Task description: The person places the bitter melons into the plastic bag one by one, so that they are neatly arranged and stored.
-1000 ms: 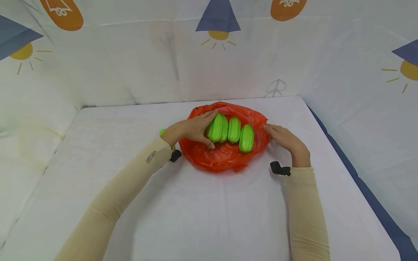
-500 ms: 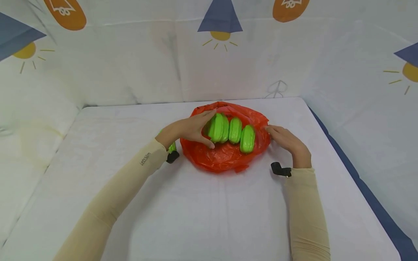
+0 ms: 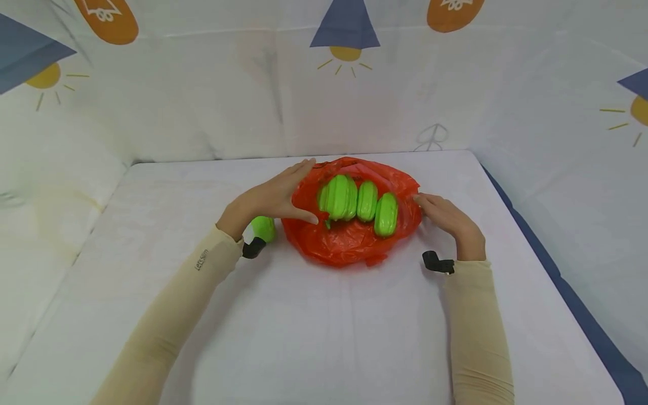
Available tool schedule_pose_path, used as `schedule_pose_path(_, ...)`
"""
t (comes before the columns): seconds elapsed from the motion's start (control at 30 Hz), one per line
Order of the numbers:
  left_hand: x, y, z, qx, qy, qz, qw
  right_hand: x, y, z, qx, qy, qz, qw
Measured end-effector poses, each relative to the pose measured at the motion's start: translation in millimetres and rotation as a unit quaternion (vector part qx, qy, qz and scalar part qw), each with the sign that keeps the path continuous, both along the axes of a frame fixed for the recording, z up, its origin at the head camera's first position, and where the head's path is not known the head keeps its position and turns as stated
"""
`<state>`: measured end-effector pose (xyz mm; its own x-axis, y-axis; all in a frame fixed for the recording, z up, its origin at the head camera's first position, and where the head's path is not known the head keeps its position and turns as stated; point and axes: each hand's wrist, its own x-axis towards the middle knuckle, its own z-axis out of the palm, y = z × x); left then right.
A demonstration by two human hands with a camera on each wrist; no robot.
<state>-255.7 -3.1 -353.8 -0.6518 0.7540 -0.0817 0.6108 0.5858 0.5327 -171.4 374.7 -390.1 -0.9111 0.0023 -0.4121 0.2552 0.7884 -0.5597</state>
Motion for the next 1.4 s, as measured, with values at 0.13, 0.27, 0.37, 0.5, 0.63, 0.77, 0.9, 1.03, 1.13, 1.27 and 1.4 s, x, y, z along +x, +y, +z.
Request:
schedule_pose_path(0.13,-1.0,-12,4.2,0.003,0.006,0.013,0.9999,-0.4,1,0.6,-0.002,0.0,0.003,1.0)
schedule_pose_path(0.27,-1.7,-25,8.1,0.007,0.006,0.032,0.9995,-1.0,1,0.3,-0.002,0.0,-0.001,1.0)
schedule_pose_path(0.37,-3.0,-35,9.4,0.005,0.007,0.046,0.9989,-1.5,2,-0.3,-0.003,0.001,0.0,1.0)
schedule_pose_path(0.5,-6.0,-50,6.8,0.004,0.011,0.061,0.9981,-1.6,2,-0.5,-0.006,0.002,0.002,1.0)
schedule_pose_path(0.63,-8.2,-65,-0.2,0.002,0.007,0.082,0.9966,-1.1,2,-0.8,-0.008,0.003,0.004,1.0)
schedule_pose_path(0.77,-8.2,-77,-10.6,-0.01,-0.01,0.106,0.9943,-0.2,2,-0.3,-0.007,-0.008,-0.008,1.0)
schedule_pose_path(0.9,-7.1,-85,-23.7,-0.022,-0.028,0.12,0.9921,-0.2,1,1.0,-0.008,-0.015,-0.015,1.0)
schedule_pose_path(1.03,-5.9,-91,-37.0,-0.031,-0.046,0.13,0.9899,-0.5,0,1.4,-0.01,-0.013,-0.014,1.0)
schedule_pose_path(1.13,-4.8,-95,-44.5,-0.039,-0.062,0.132,0.9886,-0.9,0,0.3,-0.012,-0.01,-0.013,1.0)
schedule_pose_path(1.27,-3.2,-100,-52.0,-0.047,-0.076,0.129,0.9876,-1.2,0,-1.1,-0.012,-0.005,-0.009,1.0)
schedule_pose_path(1.4,-1.5,-102,-57.4,-0.049,-0.089,0.127,0.9867,-1.0,0,-1.9,-0.011,-0.004,-0.007,1.0)
